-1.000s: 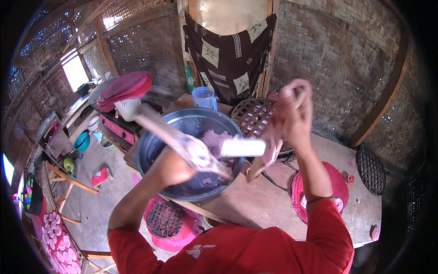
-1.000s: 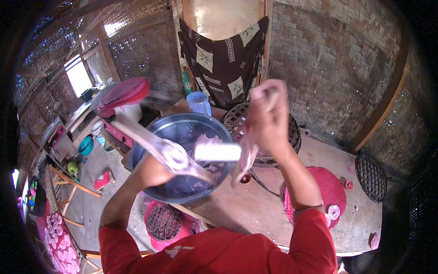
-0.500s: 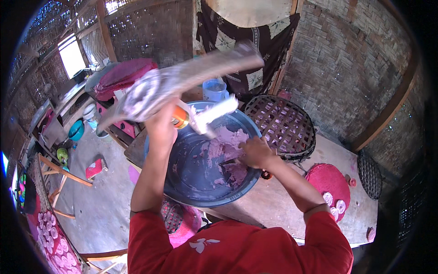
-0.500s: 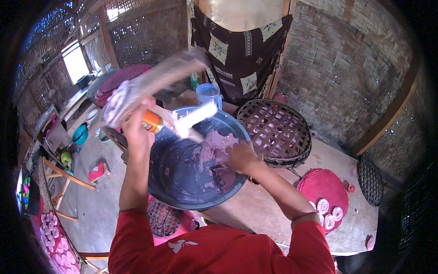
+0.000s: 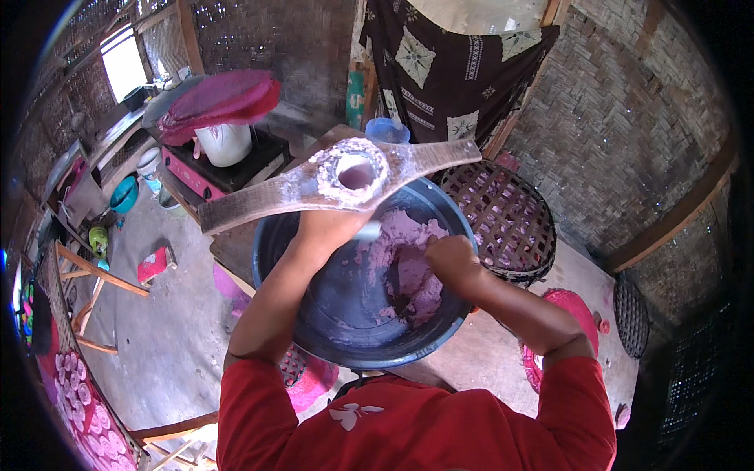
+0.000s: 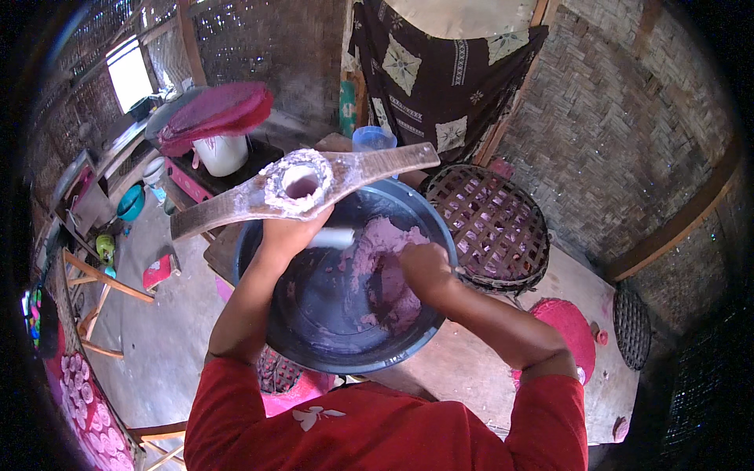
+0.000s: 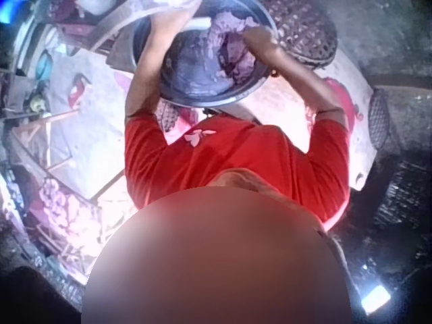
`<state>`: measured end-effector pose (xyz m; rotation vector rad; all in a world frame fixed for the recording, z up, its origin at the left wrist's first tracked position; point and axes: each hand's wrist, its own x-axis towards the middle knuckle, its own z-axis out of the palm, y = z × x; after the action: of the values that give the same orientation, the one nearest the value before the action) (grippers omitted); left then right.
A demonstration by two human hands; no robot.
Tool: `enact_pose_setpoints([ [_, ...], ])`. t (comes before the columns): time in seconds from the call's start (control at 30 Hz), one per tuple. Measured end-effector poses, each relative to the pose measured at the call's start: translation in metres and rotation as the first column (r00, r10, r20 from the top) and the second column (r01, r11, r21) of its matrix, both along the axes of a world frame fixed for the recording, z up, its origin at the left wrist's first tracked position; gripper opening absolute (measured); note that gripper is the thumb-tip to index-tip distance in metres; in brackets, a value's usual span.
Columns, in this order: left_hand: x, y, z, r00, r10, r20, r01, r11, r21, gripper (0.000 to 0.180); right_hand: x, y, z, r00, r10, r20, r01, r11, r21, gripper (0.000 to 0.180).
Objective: The person scoops purple dough from a basin and uses a wooden mold to press and shape it into rose-like spirals on a pink mat. The shaped pieces are arranged in a basket. The person repeats this process throughout the clip.
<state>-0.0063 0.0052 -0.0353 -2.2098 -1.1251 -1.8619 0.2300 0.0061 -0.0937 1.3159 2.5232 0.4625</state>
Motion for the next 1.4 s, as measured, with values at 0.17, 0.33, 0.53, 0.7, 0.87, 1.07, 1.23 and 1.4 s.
enact_pose_setpoints([
  [0.17,0.006,0.001,-0.009,0.990,-0.003,-0.141,-0.002,0.999,-0.035,0.030,-0.001,-0.006,-0.032,0.992,-0.001,-0.127,-0.016,0.991,-0.136,0.013],
  [0.33,0.013,-0.001,-0.010,0.973,0.004,-0.231,-0.006,1.000,-0.008,0.037,0.028,-0.023,0.004,0.994,-0.014,-0.111,-0.026,0.937,-0.349,0.019],
  [0.53,0.023,-0.009,-0.003,0.949,-0.066,-0.309,0.007,0.982,-0.187,0.053,0.097,-0.055,0.129,0.859,-0.090,-0.504,-0.281,0.740,-0.611,0.036],
  [0.7,0.034,-0.017,0.018,0.935,0.007,-0.355,0.078,0.971,0.225,0.041,0.148,-0.094,0.186,0.674,-0.292,-0.679,-0.306,0.727,-0.615,0.042],
  [0.87,0.047,-0.028,0.052,0.849,0.094,-0.519,0.035,0.972,0.233,0.041,0.132,-0.099,0.205,0.686,-0.224,-0.692,-0.155,0.885,-0.439,0.032],
  [1.07,0.065,-0.041,0.073,0.786,0.164,-0.596,-0.036,0.975,0.220,0.034,0.062,-0.128,0.171,0.946,0.250,-0.205,-0.094,0.819,0.566,0.030],
  [1.23,0.043,-0.041,0.064,0.780,0.215,-0.588,-0.135,0.975,0.177,0.036,0.043,-0.140,0.142,0.917,0.369,-0.155,-0.199,0.757,0.623,0.043],
  [1.4,0.012,-0.025,0.066,0.801,0.388,-0.455,-0.392,0.915,0.091,0.026,0.075,-0.162,0.167,0.872,0.307,-0.380,-0.068,0.847,0.528,0.048],
])
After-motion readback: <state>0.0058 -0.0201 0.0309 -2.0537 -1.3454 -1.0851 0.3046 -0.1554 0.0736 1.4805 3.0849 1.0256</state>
